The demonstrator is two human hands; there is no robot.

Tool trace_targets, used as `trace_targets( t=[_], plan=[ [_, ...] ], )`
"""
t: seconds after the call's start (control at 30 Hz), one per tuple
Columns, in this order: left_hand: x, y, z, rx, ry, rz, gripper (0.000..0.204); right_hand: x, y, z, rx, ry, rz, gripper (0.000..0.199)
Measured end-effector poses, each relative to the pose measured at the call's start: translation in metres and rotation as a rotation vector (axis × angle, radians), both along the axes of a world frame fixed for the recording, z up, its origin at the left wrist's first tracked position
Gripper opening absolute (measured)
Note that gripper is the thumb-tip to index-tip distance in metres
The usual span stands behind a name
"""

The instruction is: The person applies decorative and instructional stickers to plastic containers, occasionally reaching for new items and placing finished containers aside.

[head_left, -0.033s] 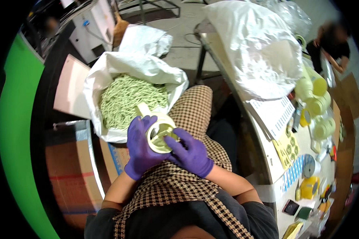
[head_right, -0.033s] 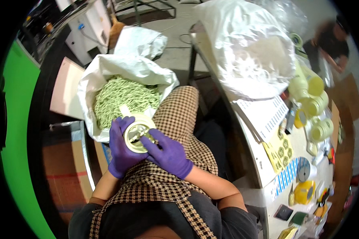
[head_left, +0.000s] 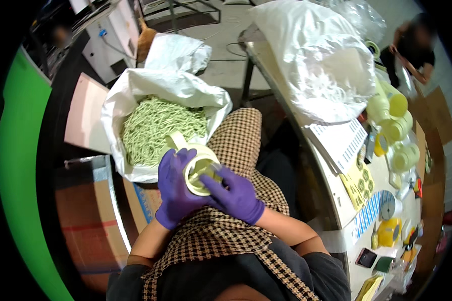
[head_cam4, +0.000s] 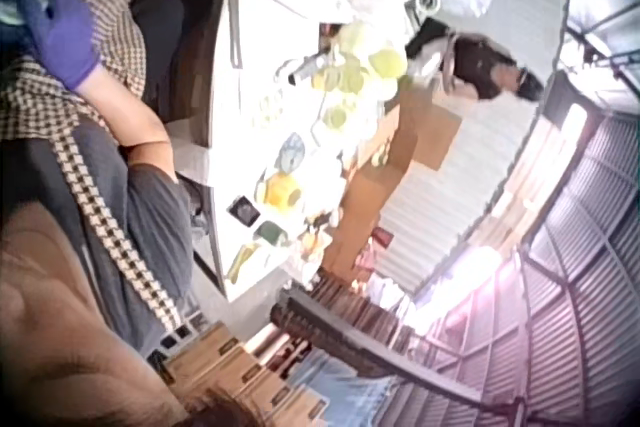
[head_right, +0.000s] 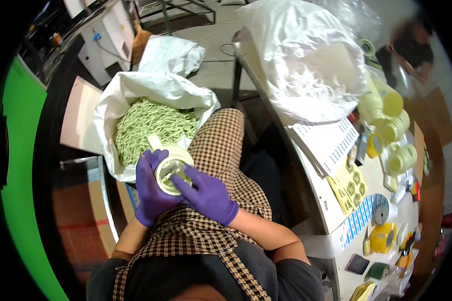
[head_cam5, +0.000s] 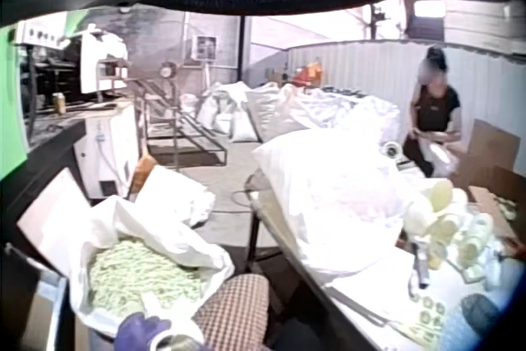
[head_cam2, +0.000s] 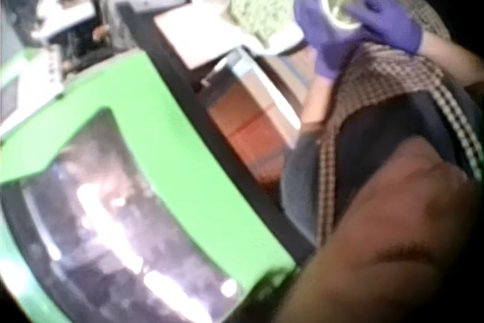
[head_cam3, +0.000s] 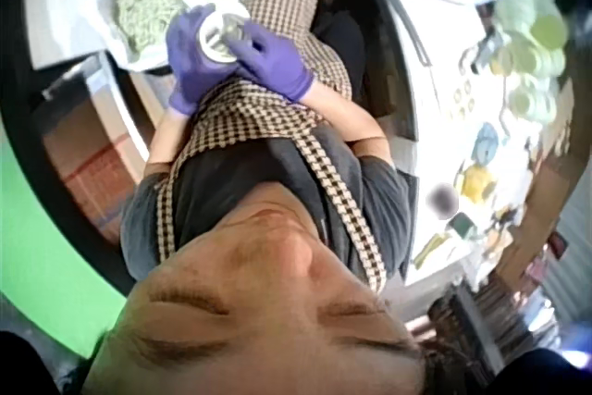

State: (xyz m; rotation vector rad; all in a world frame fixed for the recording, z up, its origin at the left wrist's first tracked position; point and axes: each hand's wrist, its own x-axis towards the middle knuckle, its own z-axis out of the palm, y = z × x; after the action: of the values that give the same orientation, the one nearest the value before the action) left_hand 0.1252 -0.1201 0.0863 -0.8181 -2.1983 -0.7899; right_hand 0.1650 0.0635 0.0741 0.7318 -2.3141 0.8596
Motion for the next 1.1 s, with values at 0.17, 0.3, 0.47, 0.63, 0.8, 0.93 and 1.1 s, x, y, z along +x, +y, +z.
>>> trace_targets(
  t=[0.17,0.3,0.47,0.63,0.8,0.93,1.1],
  plan=[
    [0.001,0.011,0.009,-0.054,0.001,-0.112,0.09,0.0,0.0,-0.001,0.169,-0.214,-0.011,0.048],
    [-0.004,0.01,0.007,-0.143,-0.047,-0.134,0.091,-0.011,0.004,-0.008,0.301,-0.384,0.034,0.041],
    [-0.043,0.001,-0.01,-0.105,-0.157,-0.045,0.092,-0.044,0.015,0.002,0.236,-0.33,0.248,0.066],
    [-0.117,-0.069,-0.006,0.468,-0.355,0.015,0.119,-0.055,0.097,0.057,0.16,-0.111,0.027,0.05],
    [-0.102,-0.073,0.056,0.615,-0.011,0.004,0.113,-0.082,0.286,0.072,0.157,0.15,-0.927,0.031],
    [-0.074,-0.064,0.031,0.002,0.013,0.133,0.1,-0.119,0.397,0.022,0.277,-0.201,-1.104,0.045],
    [-0.034,-0.044,-0.03,0.294,-0.398,-0.14,0.131,-0.132,0.418,0.015,0.022,-0.137,-1.019,0.039]
  ],
)
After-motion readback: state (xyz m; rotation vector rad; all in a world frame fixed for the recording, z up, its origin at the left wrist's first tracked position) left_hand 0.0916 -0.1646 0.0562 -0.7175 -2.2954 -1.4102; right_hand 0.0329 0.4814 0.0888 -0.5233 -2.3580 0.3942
